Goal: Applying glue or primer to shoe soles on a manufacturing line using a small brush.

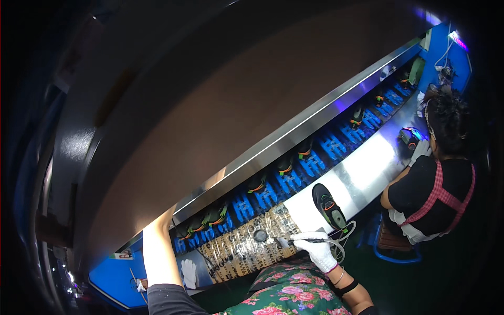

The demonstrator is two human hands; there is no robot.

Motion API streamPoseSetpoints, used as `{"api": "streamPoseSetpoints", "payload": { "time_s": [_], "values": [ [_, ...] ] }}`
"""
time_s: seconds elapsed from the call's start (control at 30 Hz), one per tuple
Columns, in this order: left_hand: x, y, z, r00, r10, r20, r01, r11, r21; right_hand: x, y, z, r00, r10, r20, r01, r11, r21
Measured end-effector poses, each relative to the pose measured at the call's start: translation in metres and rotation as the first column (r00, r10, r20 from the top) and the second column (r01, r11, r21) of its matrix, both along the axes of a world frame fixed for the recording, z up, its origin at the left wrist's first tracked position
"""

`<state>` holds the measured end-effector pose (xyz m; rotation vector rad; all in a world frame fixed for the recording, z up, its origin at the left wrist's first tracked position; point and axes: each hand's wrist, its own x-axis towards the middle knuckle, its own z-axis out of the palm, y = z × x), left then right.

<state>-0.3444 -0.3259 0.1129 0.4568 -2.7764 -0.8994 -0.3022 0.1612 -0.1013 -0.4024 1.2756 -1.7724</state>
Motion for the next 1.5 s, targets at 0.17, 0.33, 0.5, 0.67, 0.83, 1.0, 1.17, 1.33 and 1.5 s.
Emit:
{"api": "streamPoseSetpoints", "payload": {
  "time_s": [0.17,0.33,0.5,0.67,0.83,1.0,1.17,1.33,1.5],
  "values": [
    [-0.107,0.016,-0.031,0.991,-0.129,0.014,0.13,0.99,-0.054,-0.003,0.005,0.009,0.987,-0.113,0.115,0.098,0.987,0.127],
    [-0.194,0.038,-0.04,0.982,-0.187,0.028,0.189,0.975,-0.119,0.001,0.003,0.015,0.986,-0.149,0.069,0.136,0.976,0.167],
    [-0.173,0.044,-0.025,0.999,0.048,0.024,-0.045,0.993,-0.107,-0.002,-0.003,0.018,0.982,-0.187,-0.01,0.188,0.98,0.072],
    [-0.084,0.034,-0.019,0.969,0.153,-0.195,0.005,0.773,0.635,-0.001,-0.004,0.005,0.973,-0.187,0.137,0.191,0.982,-0.013],
    [0.103,0.073,-0.019,0.803,0.333,-0.495,0.245,0.572,0.783,-0.003,-0.008,0.006,0.972,-0.123,0.201,0.143,0.986,-0.087],
    [0.206,0.154,-0.003,0.586,0.569,-0.576,0.014,0.704,0.71,-0.009,-0.008,0.033,0.913,-0.181,0.365,0.216,0.975,-0.058],
    [0.285,0.169,-0.064,0.33,0.861,-0.388,0.036,0.399,0.916,-0.02,-0.003,0.054,0.851,-0.101,0.516,0.233,0.952,-0.198],
    [0.265,0.23,-0.12,0.642,0.767,0.019,-0.104,0.062,0.993,-0.007,-0.002,0.085,0.875,-0.014,0.484,0.147,0.96,-0.239],
    [0.248,0.295,-0.166,0.835,0.497,0.237,-0.179,-0.161,0.971,0.022,-0.015,0.127,0.943,0.109,0.315,-0.052,0.982,-0.184]
  ]
}}
